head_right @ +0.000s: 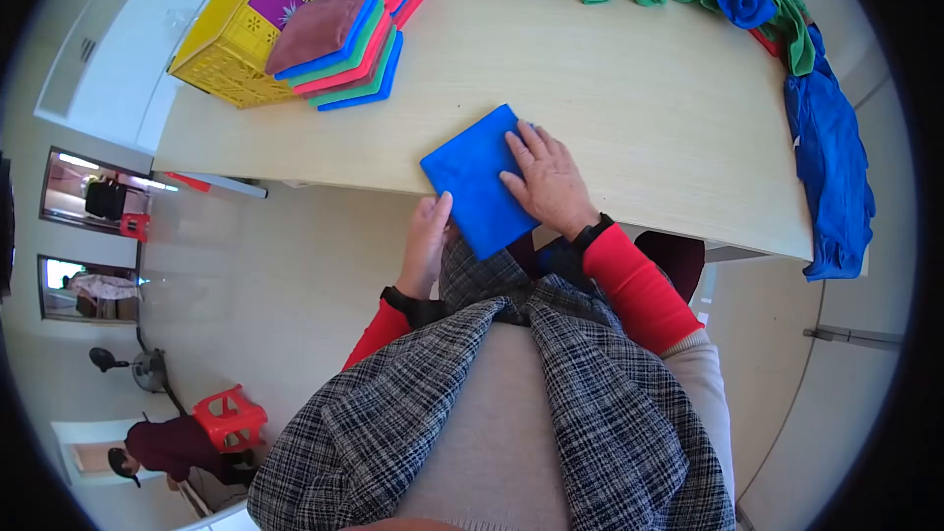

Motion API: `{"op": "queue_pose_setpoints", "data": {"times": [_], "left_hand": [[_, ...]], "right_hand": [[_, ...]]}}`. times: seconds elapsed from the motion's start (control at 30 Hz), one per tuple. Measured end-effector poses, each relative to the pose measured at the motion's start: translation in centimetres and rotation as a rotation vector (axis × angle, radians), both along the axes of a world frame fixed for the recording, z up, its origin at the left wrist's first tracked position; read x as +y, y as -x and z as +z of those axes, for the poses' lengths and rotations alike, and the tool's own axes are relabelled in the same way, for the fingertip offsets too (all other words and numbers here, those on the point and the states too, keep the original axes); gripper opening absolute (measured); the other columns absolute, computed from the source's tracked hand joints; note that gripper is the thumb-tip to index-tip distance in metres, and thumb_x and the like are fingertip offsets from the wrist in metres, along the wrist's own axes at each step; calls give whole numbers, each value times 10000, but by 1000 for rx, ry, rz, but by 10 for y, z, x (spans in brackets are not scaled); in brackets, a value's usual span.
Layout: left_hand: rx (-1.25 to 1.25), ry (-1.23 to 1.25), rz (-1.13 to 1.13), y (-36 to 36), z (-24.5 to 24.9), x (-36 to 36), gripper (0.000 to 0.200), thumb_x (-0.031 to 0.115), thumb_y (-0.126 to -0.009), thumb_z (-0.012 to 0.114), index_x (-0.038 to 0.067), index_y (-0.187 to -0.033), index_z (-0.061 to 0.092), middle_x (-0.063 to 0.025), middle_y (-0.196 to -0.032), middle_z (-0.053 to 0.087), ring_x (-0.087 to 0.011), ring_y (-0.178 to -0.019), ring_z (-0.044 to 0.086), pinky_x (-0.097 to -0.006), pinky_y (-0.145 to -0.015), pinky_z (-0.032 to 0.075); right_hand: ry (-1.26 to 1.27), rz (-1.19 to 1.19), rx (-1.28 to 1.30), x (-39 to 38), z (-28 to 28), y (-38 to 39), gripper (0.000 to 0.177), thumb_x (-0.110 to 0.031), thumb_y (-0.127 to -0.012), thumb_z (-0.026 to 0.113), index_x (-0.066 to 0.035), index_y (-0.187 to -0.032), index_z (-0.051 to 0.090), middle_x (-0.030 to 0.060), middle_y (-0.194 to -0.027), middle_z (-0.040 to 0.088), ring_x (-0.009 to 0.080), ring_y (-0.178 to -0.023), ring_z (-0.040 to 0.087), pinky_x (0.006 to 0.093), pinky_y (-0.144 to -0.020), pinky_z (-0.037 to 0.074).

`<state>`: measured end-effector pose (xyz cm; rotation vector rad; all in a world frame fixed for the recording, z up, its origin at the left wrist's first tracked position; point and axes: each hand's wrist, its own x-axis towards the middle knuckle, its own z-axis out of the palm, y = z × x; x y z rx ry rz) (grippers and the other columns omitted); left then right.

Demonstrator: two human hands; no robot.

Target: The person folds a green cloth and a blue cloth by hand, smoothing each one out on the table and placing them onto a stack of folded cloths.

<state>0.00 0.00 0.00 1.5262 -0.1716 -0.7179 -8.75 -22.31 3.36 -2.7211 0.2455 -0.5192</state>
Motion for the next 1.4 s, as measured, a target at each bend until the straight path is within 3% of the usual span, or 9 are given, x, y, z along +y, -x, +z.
{"op": "queue_pose_setpoints", "data": {"times": [0.1, 0.27, 0.37, 0.6, 0.77, 0.97, 1.23, 1.3, 1.4], "left_hand": [[623, 518, 5, -7, 19, 12, 608, 320, -1012, 632, 66, -1508, 387, -148, -1476, 514, -312, -1339, 513, -497, -1121, 429], [556, 536, 37, 8, 13, 7, 569, 273, -1000, 651, 41, -1474, 438, -139, -1439, 549, -285, -1308, 539, -462, -1117, 430], [444, 450, 63, -8, 36, 25, 547, 259, -999, 645, 43, -1465, 457, -134, -1430, 558, -283, -1300, 547, -464, -1122, 424], [2, 469, 127, -125, 199, 22, 607, 235, -955, 708, 91, -1483, 445, -117, -1459, 542, -299, -1319, 531, -512, -1124, 417], [-132, 560, 197, -243, 264, -8, 596, 256, -937, 731, 88, -1451, 479, -132, -1441, 553, -343, -1314, 529, -557, -1104, 425], [171, 649, 442, -358, 205, -42, 495, 246, -959, 696, 55, -1388, 539, -163, -1442, 559, -360, -1330, 520, -564, -1127, 411], [254, 576, 507, -357, 204, -37, 392, 234, -989, 638, 23, -1317, 596, -194, -1378, 605, -384, -1291, 556, -578, -1129, 409], [354, 645, 235, -386, 195, -16, 405, 209, -999, 595, -5, -1341, 567, -188, -1403, 589, -382, -1325, 527, -571, -1154, 385], [372, 737, 205, -353, 202, -1, 466, 169, -982, 597, -65, -1373, 500, -216, -1441, 540, -380, -1373, 470, -559, -1182, 353]], "right_hand": [[-35, 126, -33, 27, 2, -14, 604, -341, -982, 587, -34, -1481, 442, 207, -1548, 401, 411, -1401, 402, 480, -1182, 321], [-31, 186, -39, 21, 4, -4, 578, -316, -987, 583, -25, -1469, 456, 203, -1535, 420, 394, -1398, 411, 475, -1175, 330], [-241, 35, -63, 3, 3, 14, 547, -294, -990, 581, -19, -1450, 476, 194, -1523, 439, 372, -1406, 411, 465, -1176, 331], [23, -102, -24, -35, -8, 57, 493, -224, -981, 561, 6, -1414, 502, 188, -1505, 463, 358, -1429, 391, 472, -1199, 284], [12, -134, -13, -34, -6, 56, 496, -205, -959, 569, 18, -1398, 511, 192, -1494, 474, 361, -1434, 384, 478, -1203, 274], [-2, -176, -19, -31, -5, 51, 513, -209, -928, 601, 25, -1379, 526, 194, -1477, 492, 358, -1428, 393, 473, -1195, 290], [-34, -166, -41, -32, -2, 53, 518, -211, -912, 623, 34, -1360, 540, 201, -1465, 501, 363, -1415, 407, 469, -1184, 310], [-34, -211, -43, -35, -2, 56, 520, -213, -910, 627, 36, -1359, 541, 202, -1465, 502, 363, -1414, 408, 468, -1182, 314], [-18, -230, -40, -38, -10, 58, 530, -220, -905, 637, 39, -1359, 543, 201, -1461, 505, 359, -1412, 412, 469, -1180, 319]]}}
